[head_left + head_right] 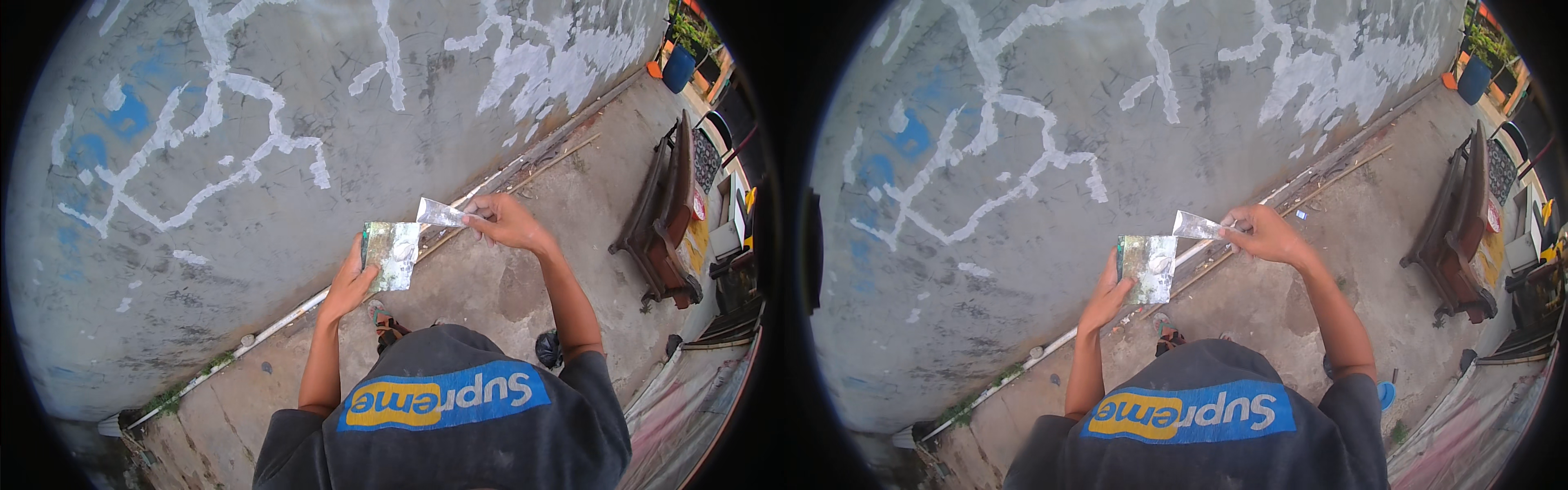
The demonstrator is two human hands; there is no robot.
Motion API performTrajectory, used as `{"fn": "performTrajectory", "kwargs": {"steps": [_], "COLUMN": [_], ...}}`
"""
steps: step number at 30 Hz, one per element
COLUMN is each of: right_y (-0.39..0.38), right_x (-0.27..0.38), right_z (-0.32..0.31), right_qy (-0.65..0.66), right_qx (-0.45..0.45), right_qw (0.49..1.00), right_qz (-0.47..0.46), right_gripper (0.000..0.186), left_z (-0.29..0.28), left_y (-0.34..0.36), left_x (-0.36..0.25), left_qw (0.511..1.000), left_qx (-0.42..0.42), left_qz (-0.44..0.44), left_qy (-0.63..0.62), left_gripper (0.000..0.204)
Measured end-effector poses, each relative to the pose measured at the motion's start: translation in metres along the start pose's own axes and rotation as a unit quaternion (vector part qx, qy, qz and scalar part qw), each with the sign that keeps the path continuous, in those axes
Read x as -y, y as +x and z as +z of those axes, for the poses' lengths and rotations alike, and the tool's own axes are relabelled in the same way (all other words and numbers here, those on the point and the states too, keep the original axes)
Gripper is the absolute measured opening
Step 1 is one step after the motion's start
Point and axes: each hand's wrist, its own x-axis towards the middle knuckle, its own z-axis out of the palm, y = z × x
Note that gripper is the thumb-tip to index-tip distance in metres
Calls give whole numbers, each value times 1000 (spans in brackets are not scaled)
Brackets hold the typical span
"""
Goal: The person uses a putty knife to apply white plaster onto a gray concrete wall, smoothing it over cracks and blue graffiti. The person repeatedly scoops plaster from a hawk and spreads it across the wall surface.
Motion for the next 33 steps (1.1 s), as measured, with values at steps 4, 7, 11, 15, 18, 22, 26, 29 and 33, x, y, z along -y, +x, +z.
{"fn": "performTrajectory", "kwargs": {"steps": [4, 7, 11, 15, 18, 22, 26, 29, 33], "right_y": [-2, -5, -8, -22, -27, -16, -4, 7, 10], "right_x": [2, 2, 1, 0, 7, 14, 46, 53, 52], "right_z": [3, 6, 10, 10, 2, -12, -21, -30, -30], "right_qy": [-3, 18, 37, 1, -115, -159, -161, -185, -173], "right_qx": [12, 5, -31, -13, 28, 130, 238, 245, 234], "right_qw": [1000, 1000, 999, 1000, 992, 976, 958, 951, 956], "right_qz": [12, 5, -6, 6, -32, -73, -3, 18, 28], "right_gripper": [23, 19, 19, 19, 21, 27, 27, 27, 27], "left_z": [0, 0, 6, 13, 3, -17, -25, -28, -32], "left_y": [-2, 0, 3, 3, 5, 16, 28, 31, 39], "left_x": [10, 21, 12, 5, 6, -15, -30, -46, -53], "left_qw": [998, 998, 998, 982, 982, 979, 991, 990, 985], "left_qx": [-19, -26, -53, -69, -54, 50, 97, 127, 150], "left_qz": [37, 51, 29, -42, -49, -125, -89, -61, -77], "left_qy": [46, 36, 0, -170, -173, -156, -24, 16, 16], "left_gripper": [66, 67, 69, 73, 74, 74, 74, 79, 79]}}
